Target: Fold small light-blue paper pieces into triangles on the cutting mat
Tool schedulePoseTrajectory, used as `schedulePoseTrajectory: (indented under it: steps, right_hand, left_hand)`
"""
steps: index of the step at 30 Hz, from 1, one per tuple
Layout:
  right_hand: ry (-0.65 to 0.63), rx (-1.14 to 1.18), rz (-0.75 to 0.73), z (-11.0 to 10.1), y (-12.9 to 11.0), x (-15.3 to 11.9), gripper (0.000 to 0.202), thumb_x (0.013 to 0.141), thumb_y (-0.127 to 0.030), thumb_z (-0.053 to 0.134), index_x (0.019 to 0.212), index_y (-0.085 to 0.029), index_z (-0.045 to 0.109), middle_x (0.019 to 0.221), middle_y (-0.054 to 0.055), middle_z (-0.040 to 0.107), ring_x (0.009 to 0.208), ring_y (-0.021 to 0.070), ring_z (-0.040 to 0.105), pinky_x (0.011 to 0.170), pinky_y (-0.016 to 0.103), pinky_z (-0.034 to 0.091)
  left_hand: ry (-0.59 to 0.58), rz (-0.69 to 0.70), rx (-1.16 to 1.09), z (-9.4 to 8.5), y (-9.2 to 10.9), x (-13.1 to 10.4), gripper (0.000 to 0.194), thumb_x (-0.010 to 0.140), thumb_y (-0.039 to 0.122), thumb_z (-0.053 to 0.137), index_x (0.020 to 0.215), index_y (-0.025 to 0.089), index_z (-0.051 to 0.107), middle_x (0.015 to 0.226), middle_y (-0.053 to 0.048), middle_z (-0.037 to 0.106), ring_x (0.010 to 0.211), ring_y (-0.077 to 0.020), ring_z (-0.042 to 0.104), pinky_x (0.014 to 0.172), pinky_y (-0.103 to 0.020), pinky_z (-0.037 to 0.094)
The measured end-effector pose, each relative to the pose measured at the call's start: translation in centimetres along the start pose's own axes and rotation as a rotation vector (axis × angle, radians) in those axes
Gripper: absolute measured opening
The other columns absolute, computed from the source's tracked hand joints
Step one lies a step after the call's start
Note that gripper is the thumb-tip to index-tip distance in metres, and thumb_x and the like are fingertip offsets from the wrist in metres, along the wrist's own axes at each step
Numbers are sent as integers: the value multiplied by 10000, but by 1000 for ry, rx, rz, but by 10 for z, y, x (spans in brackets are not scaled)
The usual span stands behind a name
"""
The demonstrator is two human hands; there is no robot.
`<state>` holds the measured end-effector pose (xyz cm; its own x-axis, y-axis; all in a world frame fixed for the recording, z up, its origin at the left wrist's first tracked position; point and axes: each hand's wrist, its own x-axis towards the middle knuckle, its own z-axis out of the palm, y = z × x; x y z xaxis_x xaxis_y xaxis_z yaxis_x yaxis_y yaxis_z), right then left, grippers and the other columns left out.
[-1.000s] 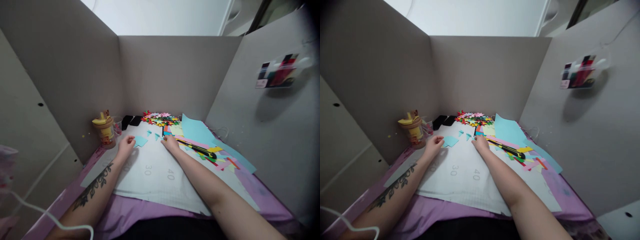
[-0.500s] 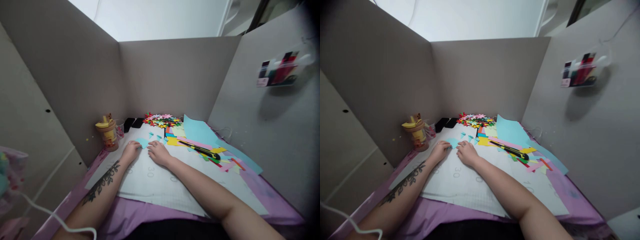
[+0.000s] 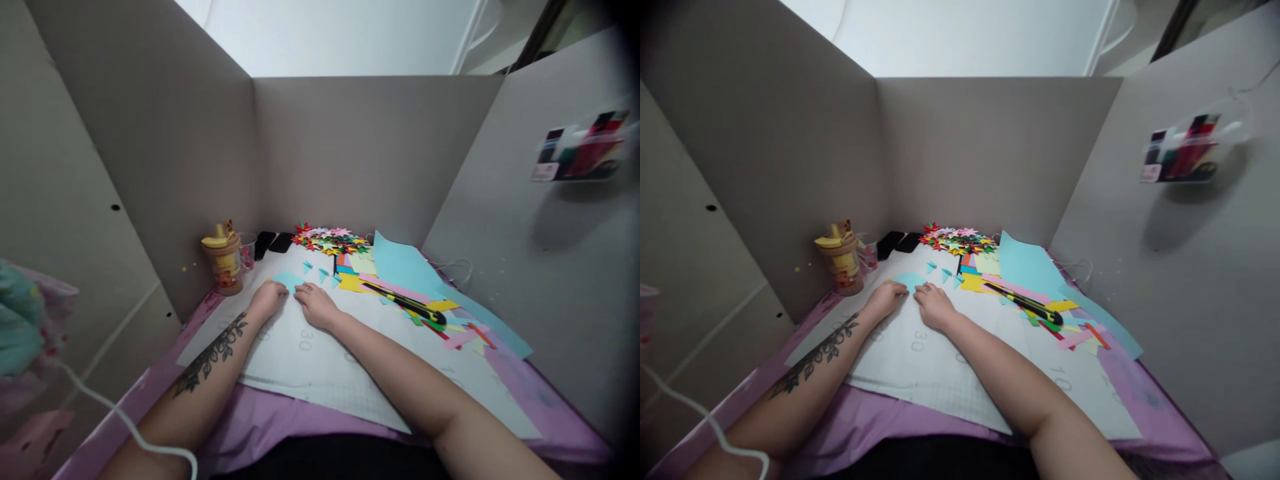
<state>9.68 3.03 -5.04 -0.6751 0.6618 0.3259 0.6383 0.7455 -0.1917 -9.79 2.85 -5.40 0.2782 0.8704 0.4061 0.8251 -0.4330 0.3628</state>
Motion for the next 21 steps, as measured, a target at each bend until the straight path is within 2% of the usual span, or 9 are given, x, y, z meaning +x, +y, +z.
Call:
schedulePoseTrajectory:
  steps: [7,21]
  right_hand:
    - [40,52,-24,5,5,1,351,832,-129,422,1135,-200,582,1287,50,515,1169,213,397,969,374,353]
    - [-86,2,26,1,3,6,493,796,-94,382,1264,-208,488,1351,47,456,1210,229,354,979,403,328]
  left_hand:
    - [-17,-22,18,-1,1,1,285,735,102,488,867,192,724,903,-54,699,900,-197,599,871,-304,423]
    - [-19,-32,72,-3,2,1,328,696,45,453,830,185,717,877,-48,705,888,-186,609,855,-282,443]
